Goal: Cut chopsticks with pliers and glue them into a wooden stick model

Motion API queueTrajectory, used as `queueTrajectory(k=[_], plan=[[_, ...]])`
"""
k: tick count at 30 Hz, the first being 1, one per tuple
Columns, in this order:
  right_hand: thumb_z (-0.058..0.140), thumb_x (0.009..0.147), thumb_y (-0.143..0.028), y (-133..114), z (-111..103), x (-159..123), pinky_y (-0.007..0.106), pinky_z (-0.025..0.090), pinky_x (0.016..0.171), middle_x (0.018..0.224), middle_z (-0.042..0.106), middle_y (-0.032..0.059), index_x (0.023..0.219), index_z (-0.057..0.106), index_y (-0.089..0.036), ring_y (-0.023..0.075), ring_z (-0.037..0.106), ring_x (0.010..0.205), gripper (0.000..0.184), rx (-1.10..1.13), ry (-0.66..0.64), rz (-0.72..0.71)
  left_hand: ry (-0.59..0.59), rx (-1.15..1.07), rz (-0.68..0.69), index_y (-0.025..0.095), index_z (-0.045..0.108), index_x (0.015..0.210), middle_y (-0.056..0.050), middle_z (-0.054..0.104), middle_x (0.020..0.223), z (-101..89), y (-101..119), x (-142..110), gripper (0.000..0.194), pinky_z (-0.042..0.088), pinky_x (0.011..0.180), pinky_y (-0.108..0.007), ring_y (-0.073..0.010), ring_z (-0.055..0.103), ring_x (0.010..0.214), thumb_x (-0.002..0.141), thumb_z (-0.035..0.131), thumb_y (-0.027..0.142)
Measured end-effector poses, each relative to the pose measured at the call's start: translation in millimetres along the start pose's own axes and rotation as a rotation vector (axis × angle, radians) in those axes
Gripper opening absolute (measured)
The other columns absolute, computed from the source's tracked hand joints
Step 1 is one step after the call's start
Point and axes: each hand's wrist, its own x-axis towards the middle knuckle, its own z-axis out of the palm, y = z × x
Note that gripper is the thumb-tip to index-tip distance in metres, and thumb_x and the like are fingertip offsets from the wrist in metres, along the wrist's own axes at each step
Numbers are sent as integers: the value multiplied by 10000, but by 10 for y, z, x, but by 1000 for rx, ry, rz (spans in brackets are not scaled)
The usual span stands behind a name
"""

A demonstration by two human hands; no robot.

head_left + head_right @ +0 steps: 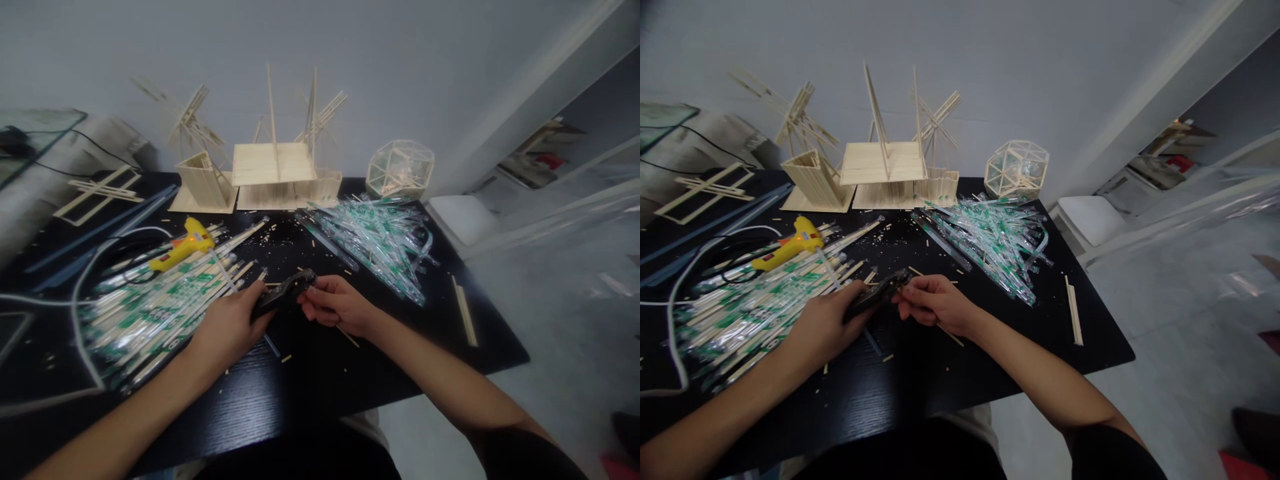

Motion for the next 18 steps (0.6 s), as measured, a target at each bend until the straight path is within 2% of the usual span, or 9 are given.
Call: queueTrajectory(k=[5, 10, 18], plan=[[805, 840, -441, 15, 2, 7, 164, 163, 344, 647, 665, -20, 876, 707, -121, 1, 309, 373, 337, -9, 36, 8, -57, 33, -60, 228, 588, 957, -46, 745, 777, -34, 25, 6, 185, 415, 610, -294, -255, 740, 726, 956, 509, 395], [802, 849, -431, 24, 5, 8, 160, 218, 346, 660, 654, -28, 885, 695, -135, 11, 352, 382, 317, -6, 28, 1, -95, 71, -106, 215, 620, 979, -74, 758, 785, -58, 59, 33, 236, 409, 622, -305, -284, 750, 751, 959, 510, 423], [817, 829, -433, 22, 3, 9, 151, 233, 333, 670, 655, -26, 887, 682, -147, 36, 416, 416, 321, 8, 43, 38, -82, 63, -162, 208, 630, 936, -75, 742, 731, -33, 57, 43, 292, 382, 605, -311, -296, 740, 715, 945, 535, 485]])
